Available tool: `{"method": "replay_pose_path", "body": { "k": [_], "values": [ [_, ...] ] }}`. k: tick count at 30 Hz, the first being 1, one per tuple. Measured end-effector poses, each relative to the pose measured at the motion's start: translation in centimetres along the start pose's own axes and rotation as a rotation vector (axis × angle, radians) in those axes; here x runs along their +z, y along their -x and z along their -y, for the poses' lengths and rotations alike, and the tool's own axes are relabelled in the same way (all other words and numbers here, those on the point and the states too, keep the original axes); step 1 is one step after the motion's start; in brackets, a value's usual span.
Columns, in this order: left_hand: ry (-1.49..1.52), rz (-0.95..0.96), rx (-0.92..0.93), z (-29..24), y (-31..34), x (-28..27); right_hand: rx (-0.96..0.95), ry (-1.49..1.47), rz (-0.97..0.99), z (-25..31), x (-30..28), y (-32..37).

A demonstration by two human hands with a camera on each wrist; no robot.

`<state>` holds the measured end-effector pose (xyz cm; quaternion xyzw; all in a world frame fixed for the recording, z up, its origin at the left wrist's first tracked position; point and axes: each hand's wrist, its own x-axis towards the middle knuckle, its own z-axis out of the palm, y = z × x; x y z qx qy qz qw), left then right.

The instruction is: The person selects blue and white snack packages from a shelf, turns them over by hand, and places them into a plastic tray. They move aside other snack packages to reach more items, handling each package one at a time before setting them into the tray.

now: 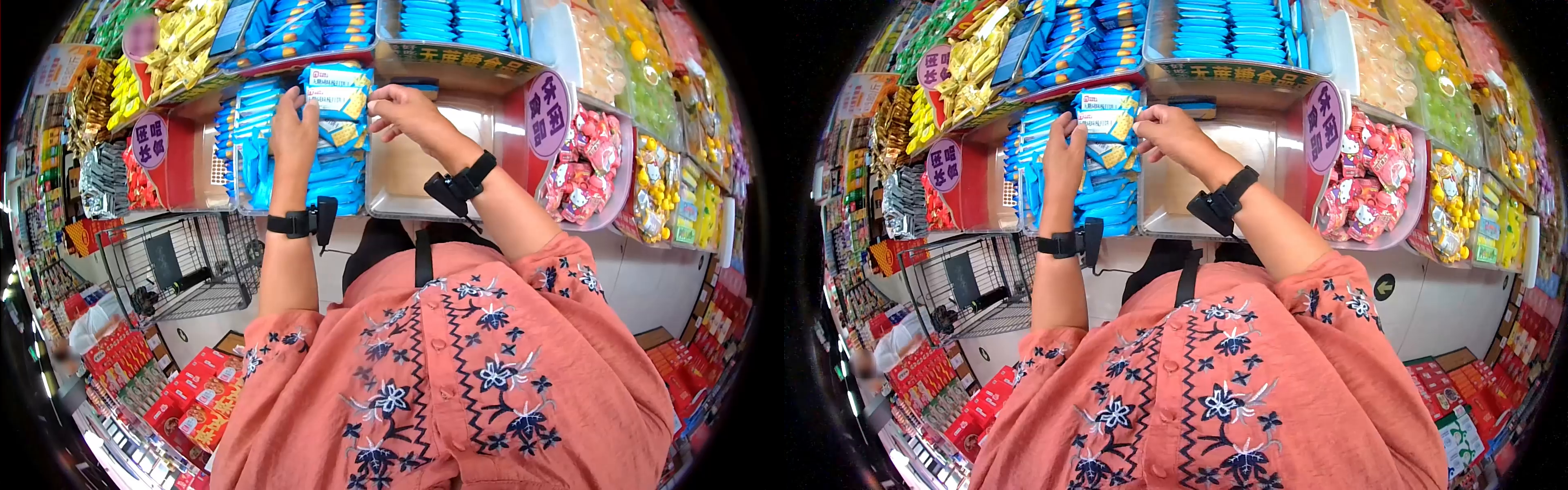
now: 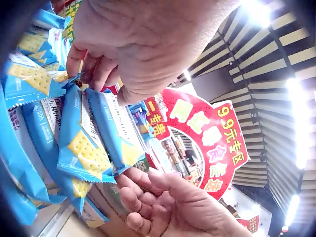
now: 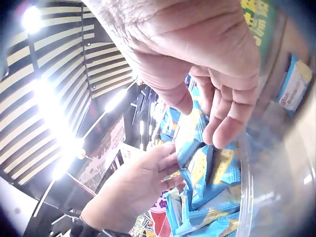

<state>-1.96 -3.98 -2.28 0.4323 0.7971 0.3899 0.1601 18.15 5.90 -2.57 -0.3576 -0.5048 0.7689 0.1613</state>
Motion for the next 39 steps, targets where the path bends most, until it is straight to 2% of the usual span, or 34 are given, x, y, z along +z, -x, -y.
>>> {"method": "replay_pose_path", "body": {
  "k": [8,11,14,15,19,39],
  "values": [
    [-0.044,-0.092,0.110,-1.6,1.7,-0.6,0.007,-0.006,0.010,-0.5,0.7,-0.8],
    [0.441,0.007,-0.062,-3.3,3.0,-1.6,0.023,-0.095,0.080,0.6,0.4,0.7],
    [0.592,0.135,-0.241,-5.9,4.3,-2.8,0.036,-0.154,0.116,1.1,-0.5,2.0],
    [0.615,0.155,-0.234,-5.7,4.5,-2.7,0.036,-0.163,0.113,1.1,-0.8,2.4],
    [0.596,0.176,-0.305,-5.8,5.7,-2.0,0.022,-0.191,0.123,0.9,-2.3,3.8],
    [0.648,0.261,-0.293,-8.0,7.7,1.9,0.025,-0.231,0.022,-0.6,-5.9,7.7]
  ]
}}
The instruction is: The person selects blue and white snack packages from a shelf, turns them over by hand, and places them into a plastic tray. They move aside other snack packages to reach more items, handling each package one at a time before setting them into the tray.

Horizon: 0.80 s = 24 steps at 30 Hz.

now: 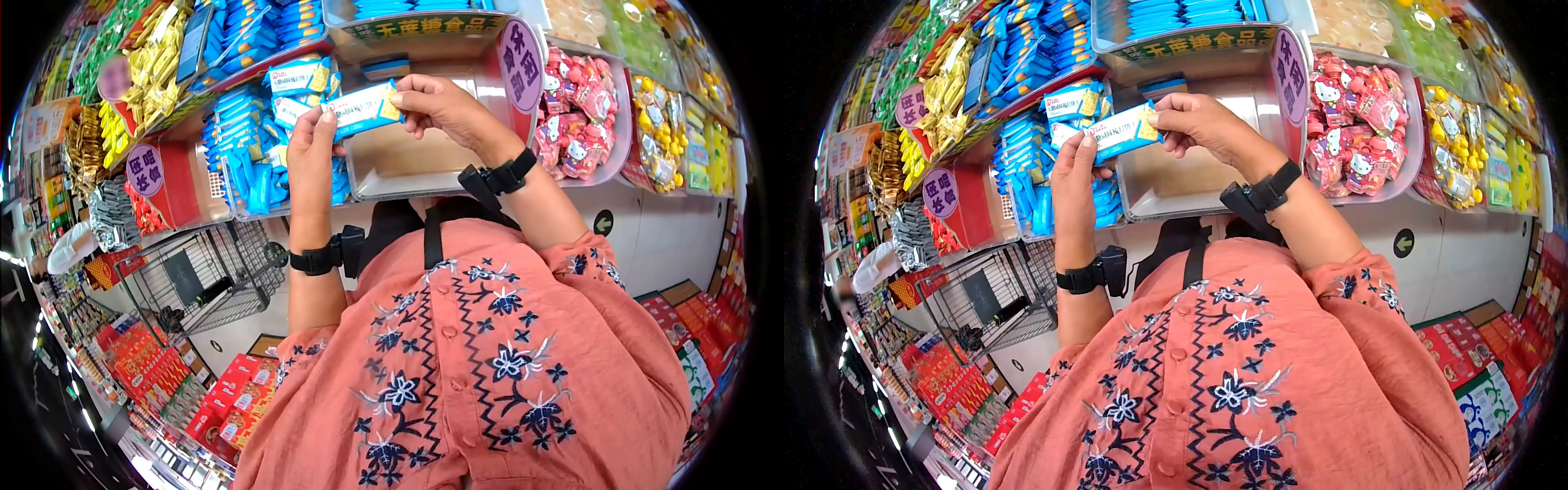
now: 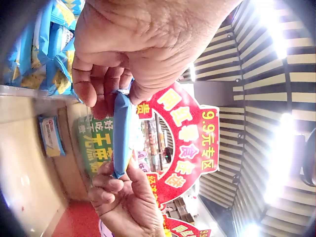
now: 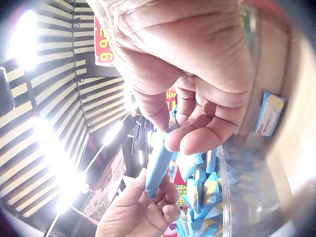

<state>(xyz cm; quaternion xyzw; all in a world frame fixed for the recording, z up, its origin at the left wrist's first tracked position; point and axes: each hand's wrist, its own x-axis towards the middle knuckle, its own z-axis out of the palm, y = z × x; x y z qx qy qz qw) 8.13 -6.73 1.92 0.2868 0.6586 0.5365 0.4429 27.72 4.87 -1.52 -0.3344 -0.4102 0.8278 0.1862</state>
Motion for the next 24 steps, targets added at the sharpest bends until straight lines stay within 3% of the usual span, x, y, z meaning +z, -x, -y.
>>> {"method": "replay_pose_path", "body": {
  "k": [10,19,20,23,24],
  "values": [
    [-0.048,0.037,-0.013,0.4,-0.7,1.8,-0.007,-0.008,-0.038,-0.6,-1.8,0.1],
    [-0.331,0.096,-0.030,4.3,-2.9,3.7,0.008,0.159,-0.172,-2.9,-4.4,-1.2],
    [-0.555,0.131,0.207,8.2,-5.0,2.8,0.008,0.194,-0.205,-3.3,-4.8,-1.5],
    [-0.842,0.065,0.425,9.5,-5.2,4.5,0.060,0.391,-0.307,-4.8,-6.2,-3.0],
    [-0.798,0.117,0.332,9.9,-6.0,4.8,0.057,0.435,-0.343,-5.1,-6.5,-3.6]
  ]
}}
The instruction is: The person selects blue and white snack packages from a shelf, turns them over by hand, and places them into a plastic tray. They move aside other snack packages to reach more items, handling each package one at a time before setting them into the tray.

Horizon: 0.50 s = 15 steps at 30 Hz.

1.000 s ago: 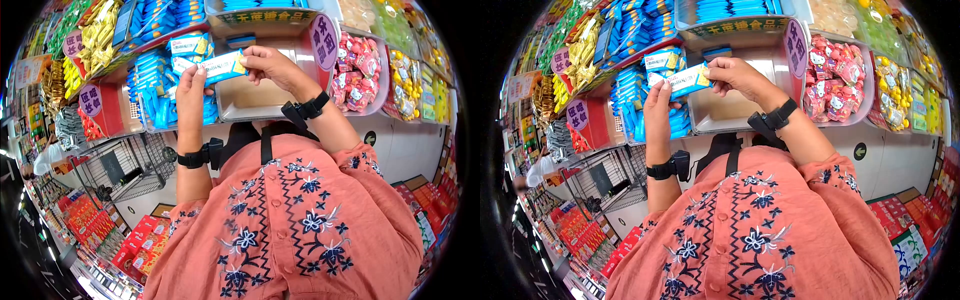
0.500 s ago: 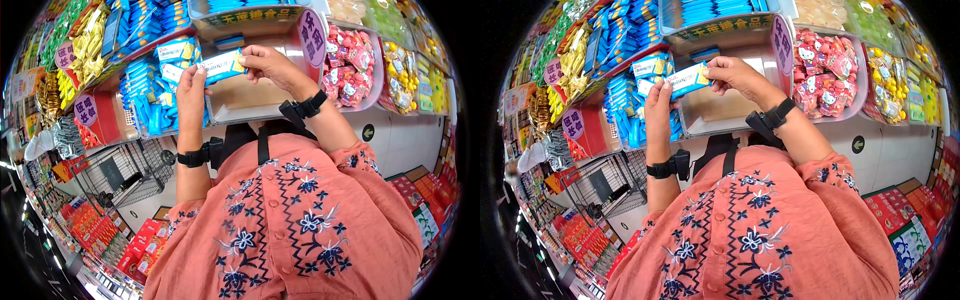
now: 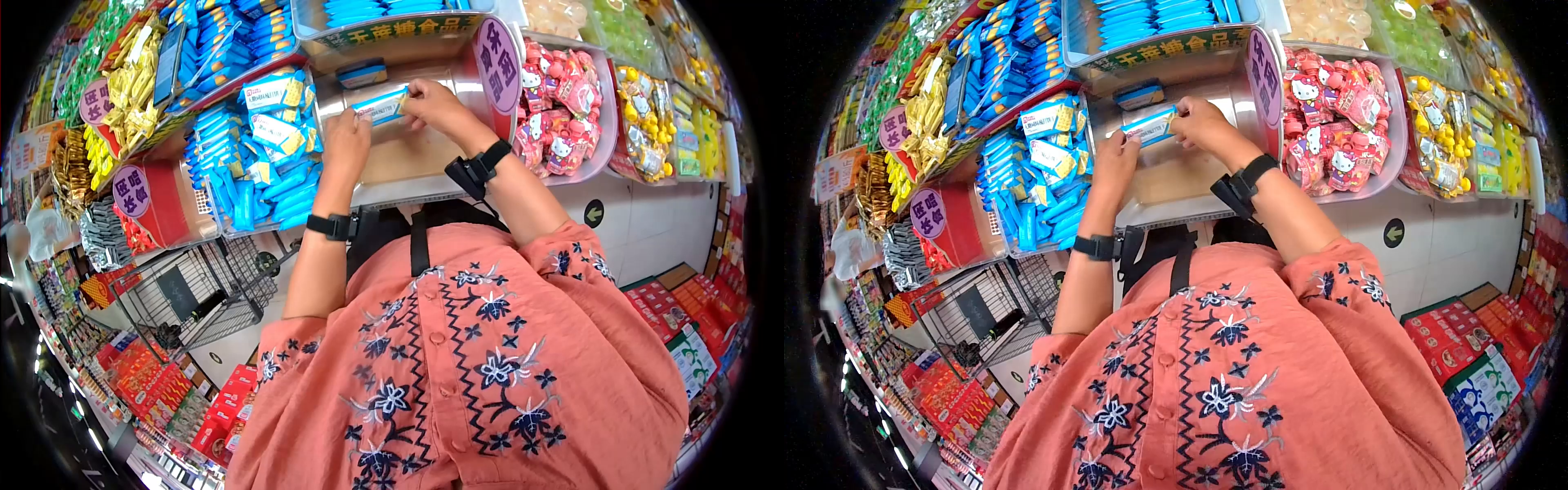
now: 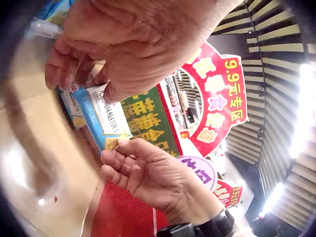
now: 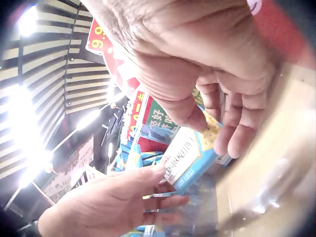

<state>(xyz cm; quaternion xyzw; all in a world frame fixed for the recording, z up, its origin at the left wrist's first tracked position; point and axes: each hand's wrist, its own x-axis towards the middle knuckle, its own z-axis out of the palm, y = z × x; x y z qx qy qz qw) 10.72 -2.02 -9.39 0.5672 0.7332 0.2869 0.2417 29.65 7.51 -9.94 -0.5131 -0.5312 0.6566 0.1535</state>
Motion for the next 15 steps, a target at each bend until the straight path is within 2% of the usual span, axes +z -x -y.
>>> {"method": "replay_pose_path", "body": {
  "k": [3,6,10,15],
  "values": [
    [0.051,0.147,-0.154,0.8,-1.4,1.2,0.012,0.096,-0.096,-1.0,0.1,-1.7],
    [0.204,0.271,-0.444,1.2,-3.4,2.4,0.047,0.131,-0.131,-1.6,0.5,-3.8],
    [0.413,0.164,-0.503,2.7,-5.1,4.1,0.063,0.182,-0.134,-2.2,1.1,-6.3],
    [0.339,0.032,-0.484,3.8,-6.5,4.9,-0.013,0.230,-0.209,-2.6,2.1,-7.9]
  ]
}}
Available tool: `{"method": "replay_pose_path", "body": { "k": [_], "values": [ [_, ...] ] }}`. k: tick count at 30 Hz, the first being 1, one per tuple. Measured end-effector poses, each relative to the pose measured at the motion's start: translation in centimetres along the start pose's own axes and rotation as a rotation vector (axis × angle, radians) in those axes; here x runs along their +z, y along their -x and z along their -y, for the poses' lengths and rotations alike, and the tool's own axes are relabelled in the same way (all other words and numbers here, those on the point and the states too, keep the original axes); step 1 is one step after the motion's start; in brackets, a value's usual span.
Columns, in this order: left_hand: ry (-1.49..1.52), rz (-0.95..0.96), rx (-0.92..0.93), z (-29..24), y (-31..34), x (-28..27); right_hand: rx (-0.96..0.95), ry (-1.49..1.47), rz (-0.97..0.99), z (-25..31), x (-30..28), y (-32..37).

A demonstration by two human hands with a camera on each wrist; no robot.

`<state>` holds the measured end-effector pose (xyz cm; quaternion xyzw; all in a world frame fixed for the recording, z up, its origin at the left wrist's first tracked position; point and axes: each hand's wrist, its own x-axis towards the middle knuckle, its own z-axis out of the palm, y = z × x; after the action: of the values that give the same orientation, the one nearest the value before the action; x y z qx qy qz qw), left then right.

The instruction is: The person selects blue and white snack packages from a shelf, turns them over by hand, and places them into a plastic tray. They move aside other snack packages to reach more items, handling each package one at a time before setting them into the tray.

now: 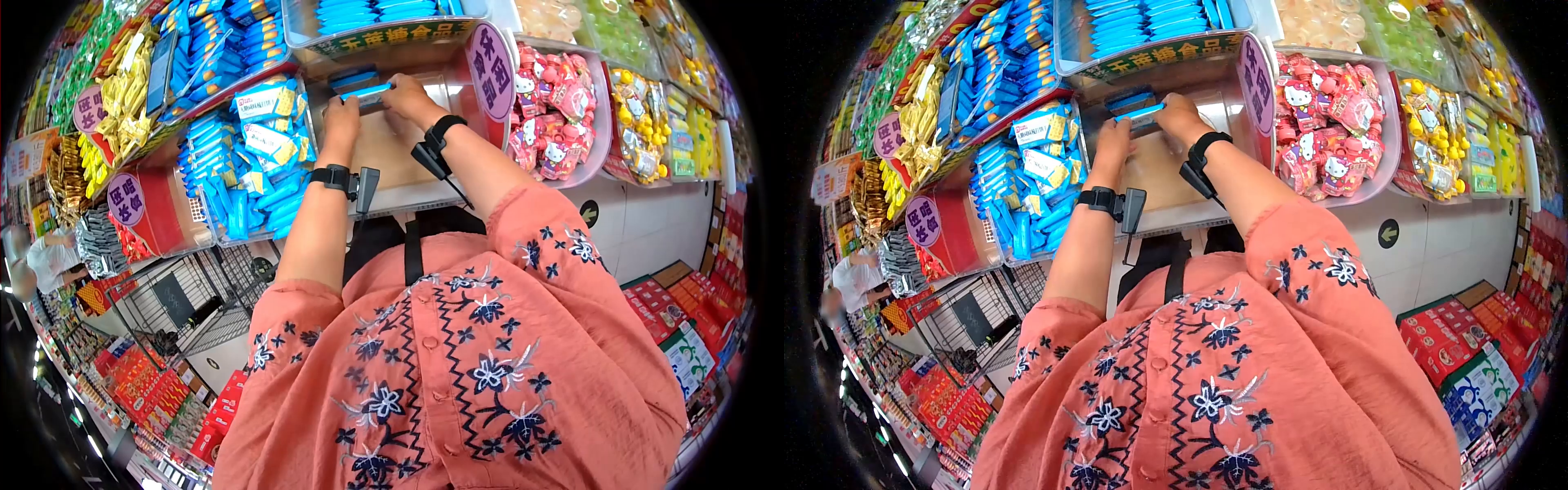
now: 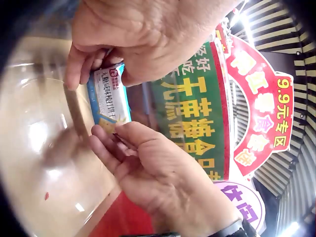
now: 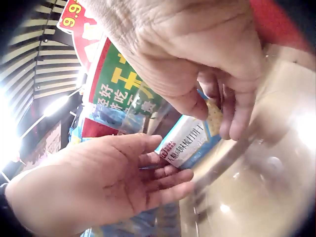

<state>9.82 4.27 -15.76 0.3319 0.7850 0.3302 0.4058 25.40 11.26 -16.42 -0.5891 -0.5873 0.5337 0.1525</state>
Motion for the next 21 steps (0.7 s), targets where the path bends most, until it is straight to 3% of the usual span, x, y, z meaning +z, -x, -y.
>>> {"method": "replay_pose_path", "body": {
  "k": [4,8,16,21],
  "values": [
    [-0.295,0.058,0.215,4.2,-4.4,0.5,-0.031,0.039,-0.047,-0.3,0.8,-0.5],
    [-0.107,-0.142,0.101,3.5,-3.5,1.8,-0.071,0.033,-0.089,-1.4,1.7,-1.0],
    [-0.059,-0.020,-0.056,1.9,-2.5,0.8,-0.010,-0.014,-0.054,-0.6,1.9,-1.2],
    [-0.042,-0.029,-0.027,2.4,-2.7,1.3,-0.042,-0.002,-0.062,-1.1,2.6,-2.0]
  ]
}}
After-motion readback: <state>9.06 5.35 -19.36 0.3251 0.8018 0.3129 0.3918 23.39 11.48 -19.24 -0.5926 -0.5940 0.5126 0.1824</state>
